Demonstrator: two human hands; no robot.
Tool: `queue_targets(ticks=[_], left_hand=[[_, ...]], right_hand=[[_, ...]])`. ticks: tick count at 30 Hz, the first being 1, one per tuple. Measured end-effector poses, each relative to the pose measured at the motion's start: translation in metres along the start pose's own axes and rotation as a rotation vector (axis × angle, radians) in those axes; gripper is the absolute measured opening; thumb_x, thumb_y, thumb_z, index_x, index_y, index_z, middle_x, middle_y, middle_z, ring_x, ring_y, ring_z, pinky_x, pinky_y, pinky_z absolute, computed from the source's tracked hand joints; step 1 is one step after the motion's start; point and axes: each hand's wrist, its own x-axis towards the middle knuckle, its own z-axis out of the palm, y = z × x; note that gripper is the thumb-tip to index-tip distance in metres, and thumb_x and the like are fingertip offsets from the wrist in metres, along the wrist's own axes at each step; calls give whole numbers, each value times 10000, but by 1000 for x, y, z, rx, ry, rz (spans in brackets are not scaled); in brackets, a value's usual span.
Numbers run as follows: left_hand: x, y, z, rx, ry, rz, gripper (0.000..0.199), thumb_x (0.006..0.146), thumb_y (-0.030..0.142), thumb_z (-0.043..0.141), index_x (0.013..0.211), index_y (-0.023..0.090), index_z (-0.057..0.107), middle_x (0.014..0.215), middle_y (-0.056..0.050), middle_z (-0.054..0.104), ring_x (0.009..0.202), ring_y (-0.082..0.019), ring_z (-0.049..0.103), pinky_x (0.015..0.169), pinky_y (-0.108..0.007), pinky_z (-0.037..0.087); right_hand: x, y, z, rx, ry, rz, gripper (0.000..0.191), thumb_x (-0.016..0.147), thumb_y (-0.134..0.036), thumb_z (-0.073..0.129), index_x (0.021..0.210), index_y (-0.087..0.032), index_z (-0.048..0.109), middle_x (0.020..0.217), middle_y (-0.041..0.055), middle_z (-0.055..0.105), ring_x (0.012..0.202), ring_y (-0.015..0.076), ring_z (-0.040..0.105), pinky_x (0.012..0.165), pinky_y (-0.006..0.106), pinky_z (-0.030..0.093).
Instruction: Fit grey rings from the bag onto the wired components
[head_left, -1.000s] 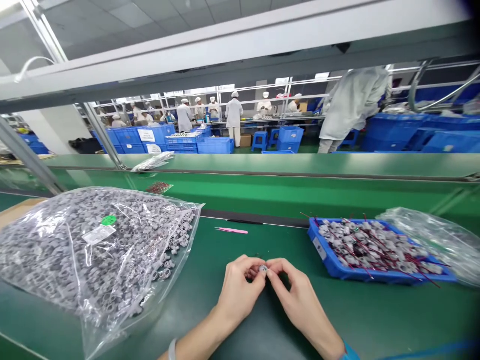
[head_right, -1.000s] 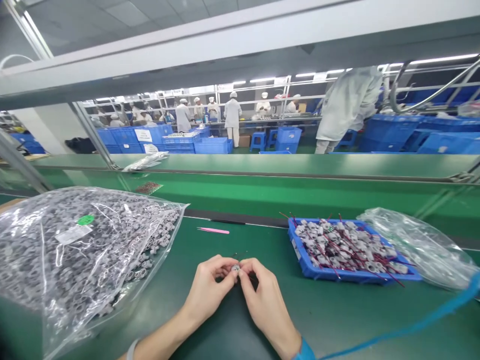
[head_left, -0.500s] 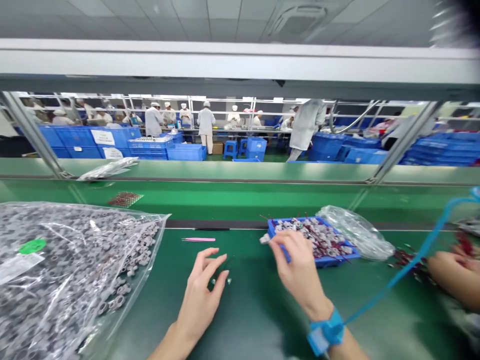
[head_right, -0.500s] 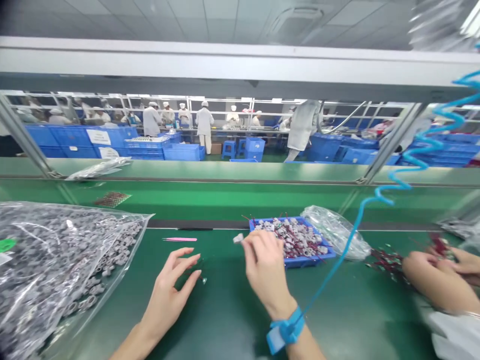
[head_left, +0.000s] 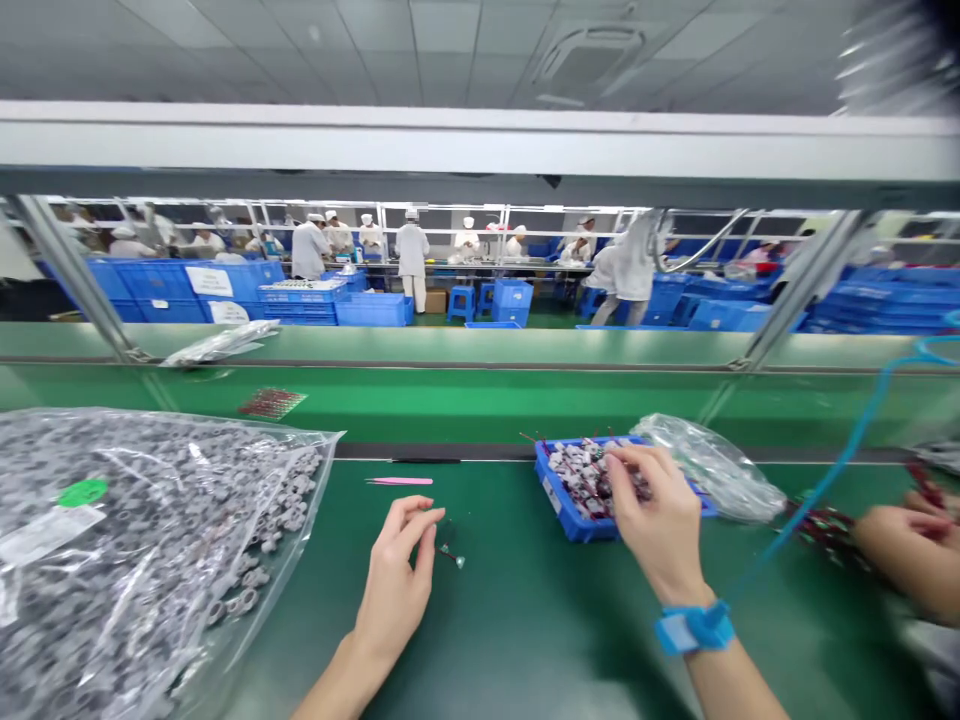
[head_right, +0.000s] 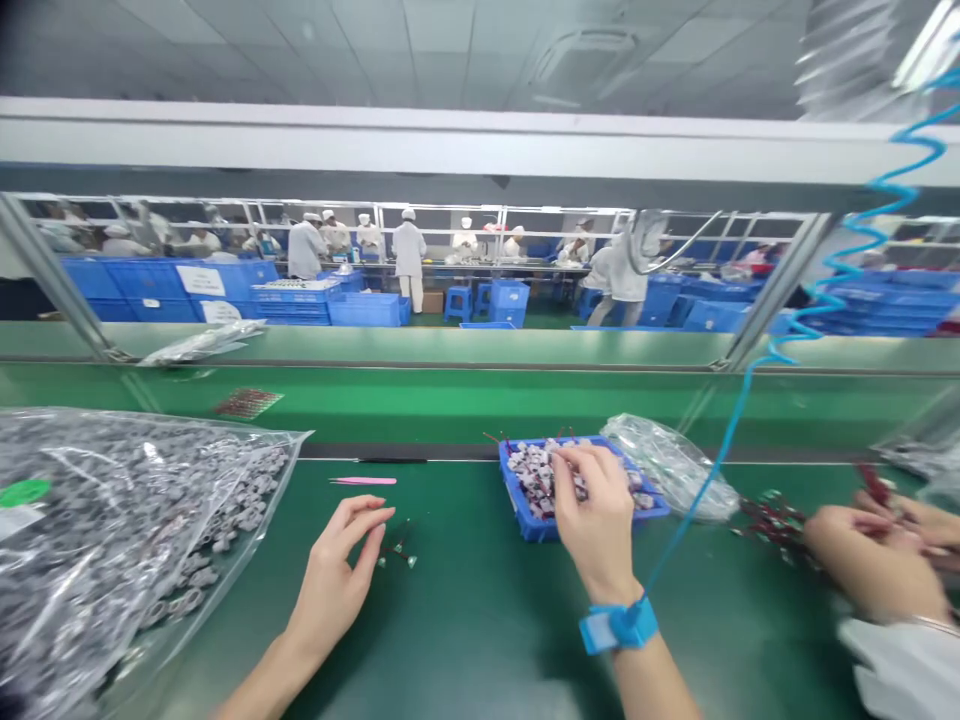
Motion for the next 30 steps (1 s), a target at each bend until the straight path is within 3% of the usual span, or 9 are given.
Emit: queue_targets(ticks=[4,7,10,18,21,25,28,30], left_hand=[[9,-5,-9,35,78,-34,246,917,207,417,977,196,655,998,-85,549,904,-179,589,723,-277,516],[12,-9,-11,25,93,-54,241,906,180,421,967,188,654,977,-74,550,863,-164,587,752,-279,505],[11,-13,-10,9,74,-59,239,890,147,428,955,183,655,968,-67,553,853,-157,587,788,-285,497],[14,-21,-12,46,43,-94,244,843,70,455,945,170,653,950,-61,541,763,-128,578,700,-245,509],[22,-26,-32,283,8,-146,246,860,87,466,991,193,645,998,-51,566,835,-127,593,783,-234,494],[31,-39,-76,661,49,-387,257,874,95,459,1034,186,638,1072,-86,589,1044,-202,553,901,-308,446],[30,-52,-99,736,38,-512,185,793,79,578,937,157,663,1030,-125,615,1038,-284,561,867,-389,448],[28,-59,-104,751,-5,-553,180,752,71,628,897,172,670,975,-105,638,976,-276,595,828,-373,455]], right_hand=[[-28,-52,28,297,-359,-72,133,938,-200,441,867,-201,554,854,54,581,807,190,556,740,327,454],[-52,-74,53,283,-639,-158,181,948,-145,387,889,-207,546,890,49,583,817,185,538,723,325,449],[-65,-81,68,222,-760,-245,178,943,-139,401,914,-220,557,966,45,585,859,192,531,719,328,441],[-76,-79,73,141,-811,-327,188,940,-206,430,755,-209,466,778,16,523,701,180,493,617,294,370],[-82,-78,71,152,-762,-417,215,954,-213,371,760,-214,463,739,18,515,634,177,474,594,295,347],[-89,-74,67,174,-746,-400,211,974,-226,317,875,-220,504,779,31,533,659,179,496,641,307,367],[-88,-72,64,196,-750,-354,230,980,-246,310,873,-223,512,806,35,537,692,181,513,673,313,378],[-84,-71,62,204,-741,-317,250,983,-268,305,834,-221,500,795,33,535,680,181,510,661,314,373]])
